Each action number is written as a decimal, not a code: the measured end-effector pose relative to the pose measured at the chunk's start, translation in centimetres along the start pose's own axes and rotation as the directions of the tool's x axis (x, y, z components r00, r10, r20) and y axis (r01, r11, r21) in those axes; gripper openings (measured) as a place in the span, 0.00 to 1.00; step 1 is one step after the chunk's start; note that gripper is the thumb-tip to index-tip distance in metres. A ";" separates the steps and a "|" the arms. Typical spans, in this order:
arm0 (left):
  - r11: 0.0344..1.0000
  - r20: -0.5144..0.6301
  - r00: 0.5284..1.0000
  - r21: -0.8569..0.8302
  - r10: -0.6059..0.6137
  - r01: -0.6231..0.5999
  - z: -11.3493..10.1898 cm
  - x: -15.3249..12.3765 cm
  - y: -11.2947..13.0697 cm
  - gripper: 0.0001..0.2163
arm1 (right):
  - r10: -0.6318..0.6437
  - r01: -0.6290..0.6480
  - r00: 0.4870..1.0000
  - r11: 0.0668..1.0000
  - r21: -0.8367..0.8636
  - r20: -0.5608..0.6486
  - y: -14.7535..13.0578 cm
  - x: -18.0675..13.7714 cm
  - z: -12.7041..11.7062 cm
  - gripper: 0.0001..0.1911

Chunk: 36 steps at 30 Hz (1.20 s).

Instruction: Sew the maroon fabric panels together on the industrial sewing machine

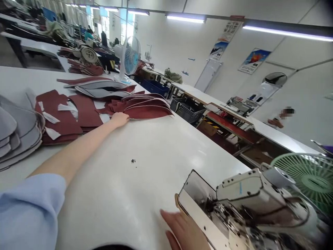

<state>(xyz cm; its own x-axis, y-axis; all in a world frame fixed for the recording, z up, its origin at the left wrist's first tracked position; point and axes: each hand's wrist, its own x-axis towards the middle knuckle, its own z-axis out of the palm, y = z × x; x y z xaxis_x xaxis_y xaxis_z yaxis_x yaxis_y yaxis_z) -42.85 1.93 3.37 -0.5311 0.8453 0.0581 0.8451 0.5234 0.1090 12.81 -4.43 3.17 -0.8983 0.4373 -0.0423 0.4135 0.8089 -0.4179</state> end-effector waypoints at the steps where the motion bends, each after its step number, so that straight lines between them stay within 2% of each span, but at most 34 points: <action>1: 1.000 0.008 1.000 0.002 0.001 -0.001 -0.2 0.3 0.0 0.19 | -0.126 0.125 0.992 0.992 -0.034 -0.007 -0.8 3.1 -0.4 0.28; 3: 1.000 0.023 1.000 0.012 0.009 -0.009 -0.7 0.4 0.1 0.18 | -0.200 0.190 0.976 0.976 -0.109 -0.090 -2.0 7.7 -0.6 0.29; 6: 0.999 0.042 0.999 0.039 0.007 -0.009 -1.1 -0.2 0.6 0.17 | -0.192 0.162 0.961 0.974 -0.157 -0.200 -2.0 10.3 0.4 0.29; 10: 0.998 0.062 0.998 0.062 0.002 -0.006 -1.4 -1.4 2.1 0.16 | -0.195 0.157 0.942 0.976 -0.153 -0.274 -0.9 9.6 2.0 0.26; 15: 0.998 0.065 0.997 0.065 -0.030 0.026 -1.9 -3.4 4.4 0.16 | -0.191 0.158 0.937 0.978 -0.134 -0.293 -1.1 9.0 1.8 0.23; 18: 0.998 0.050 0.998 0.049 -0.047 0.044 -3.6 -5.1 5.4 0.16 | -0.181 0.152 0.936 0.982 -0.115 -0.303 -1.3 8.8 1.7 0.22; 23: 0.998 -0.012 0.998 -0.030 -0.064 0.063 -7.6 -7.4 7.0 0.16 | -0.190 0.168 0.924 0.981 -0.096 -0.332 -0.9 8.7 2.1 0.23; 25: 0.995 -0.002 1.000 -0.096 -0.006 0.006 -7.9 -8.8 8.5 0.17 | -0.195 0.164 0.913 0.980 -0.116 -0.357 -0.7 8.8 2.2 0.26; 28: 0.959 0.075 0.981 -0.237 0.181 -0.158 -6.1 -12.4 12.4 0.13 | -0.195 0.123 0.874 0.975 -0.185 -0.446 -0.7 9.0 2.4 0.38; 30: 0.886 0.116 0.929 -0.360 0.352 -0.291 -3.8 -16.1 15.4 0.09 | -0.235 0.131 0.850 0.961 -0.244 -0.471 -0.8 9.0 2.3 0.45; 32: 0.788 0.134 0.860 -0.489 0.492 -0.375 -1.7 -19.8 17.8 0.09 | -0.310 0.192 0.850 0.935 -0.298 -0.426 -1.0 8.8 2.2 0.49; 34: 0.692 0.134 0.799 -0.596 0.586 -0.407 -0.4 -22.4 18.5 0.12 | -0.352 0.231 0.865 0.912 -0.339 -0.357 -1.2 8.5 2.0 0.50; 35: 0.648 0.123 0.776 -0.639 0.618 -0.414 -0.2 -23.0 18.1 0.13 | -0.339 0.216 0.881 0.909 -0.355 -0.330 -1.2 8.4 2.0 0.50; 36: 0.619 0.091 0.779 -0.666 0.621 -0.416 -0.2 -23.0 17.1 0.15 | -0.311 0.189 0.899 0.910 -0.368 -0.308 -1.2 8.3 2.0 0.49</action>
<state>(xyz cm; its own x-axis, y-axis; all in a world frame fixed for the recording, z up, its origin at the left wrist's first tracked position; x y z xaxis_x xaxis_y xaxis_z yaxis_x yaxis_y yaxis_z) -16.17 -8.57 4.08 0.1167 0.9929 0.0223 0.7030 -0.0984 0.7044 4.55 -2.58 1.49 -0.8907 0.2623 0.3712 0.2611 0.9638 -0.0544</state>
